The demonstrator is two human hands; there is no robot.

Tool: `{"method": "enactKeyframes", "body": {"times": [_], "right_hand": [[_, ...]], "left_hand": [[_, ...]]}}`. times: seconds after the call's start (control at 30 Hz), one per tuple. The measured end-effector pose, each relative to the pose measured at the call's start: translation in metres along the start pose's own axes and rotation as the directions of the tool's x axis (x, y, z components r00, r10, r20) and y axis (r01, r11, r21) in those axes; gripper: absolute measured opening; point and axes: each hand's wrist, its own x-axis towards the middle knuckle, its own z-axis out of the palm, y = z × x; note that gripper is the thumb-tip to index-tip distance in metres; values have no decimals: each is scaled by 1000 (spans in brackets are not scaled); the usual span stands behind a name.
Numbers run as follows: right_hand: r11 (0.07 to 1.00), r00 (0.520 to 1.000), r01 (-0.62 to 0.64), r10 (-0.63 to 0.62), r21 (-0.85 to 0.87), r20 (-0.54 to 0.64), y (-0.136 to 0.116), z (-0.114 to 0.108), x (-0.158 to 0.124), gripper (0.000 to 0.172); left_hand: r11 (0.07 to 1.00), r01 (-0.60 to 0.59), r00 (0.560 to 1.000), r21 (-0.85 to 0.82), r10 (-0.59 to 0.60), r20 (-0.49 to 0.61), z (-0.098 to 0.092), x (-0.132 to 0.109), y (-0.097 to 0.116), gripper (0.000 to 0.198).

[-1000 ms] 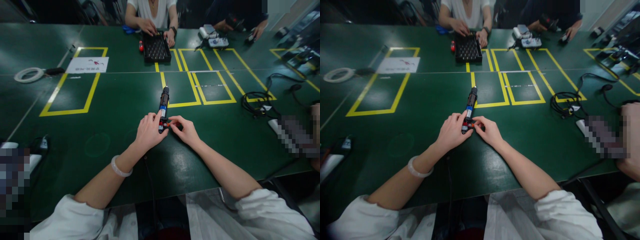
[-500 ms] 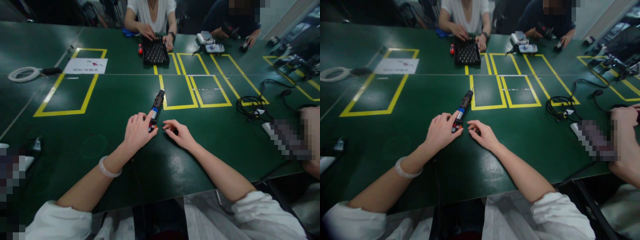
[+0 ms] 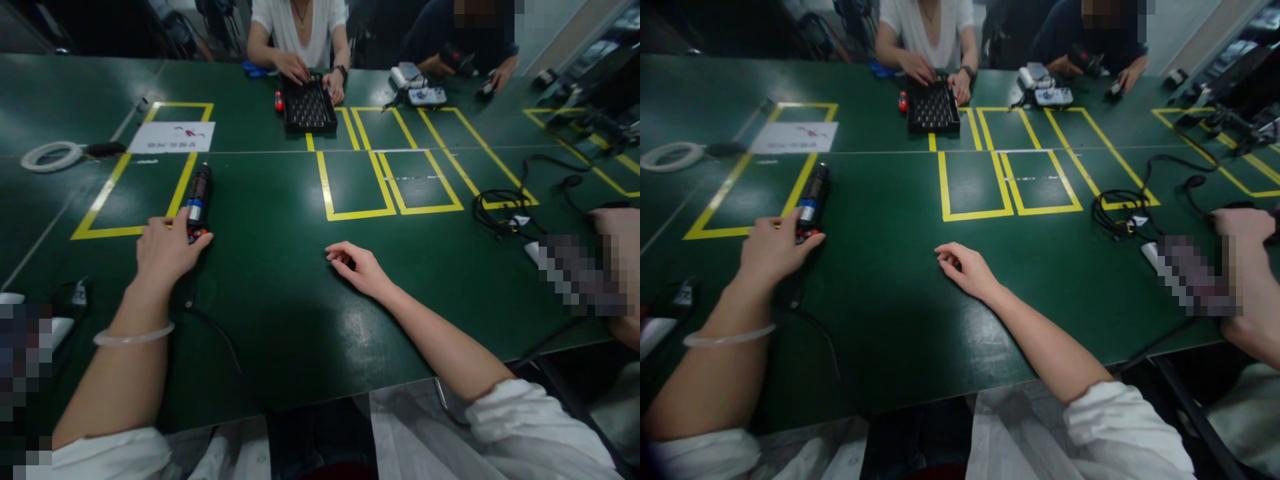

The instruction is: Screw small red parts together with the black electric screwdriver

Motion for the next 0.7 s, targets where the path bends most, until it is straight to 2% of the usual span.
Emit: {"method": "enactKeyframes", "body": {"times": [0.13,0.27,0.37,0.53,0.6,0.7], "right_hand": [[1000,1000,5,-5,-2,12,2,0,0,24],[1000,1000,8,-8,-3,19,3,0,1,24],[1000,1000,7,-8,8,24,3,0,1,24],[1000,1000,3,-4,14,29,3,-1,1,24],[1000,1000,-1,0,18,30,2,-1,1,25],[1000,999,-2,1,19,33,2,-2,1,25]], "left_hand": [[986,162,985,44,-165,55,-2,17,-38,81],[970,241,965,30,-243,98,-3,22,-57,86],[966,258,966,-5,-258,18,3,18,-57,80],[981,180,949,-72,-193,-249,21,15,-54,59],[979,183,935,-85,-200,-293,26,17,-56,53],[974,205,928,-96,-224,-298,30,20,-61,48]]}}
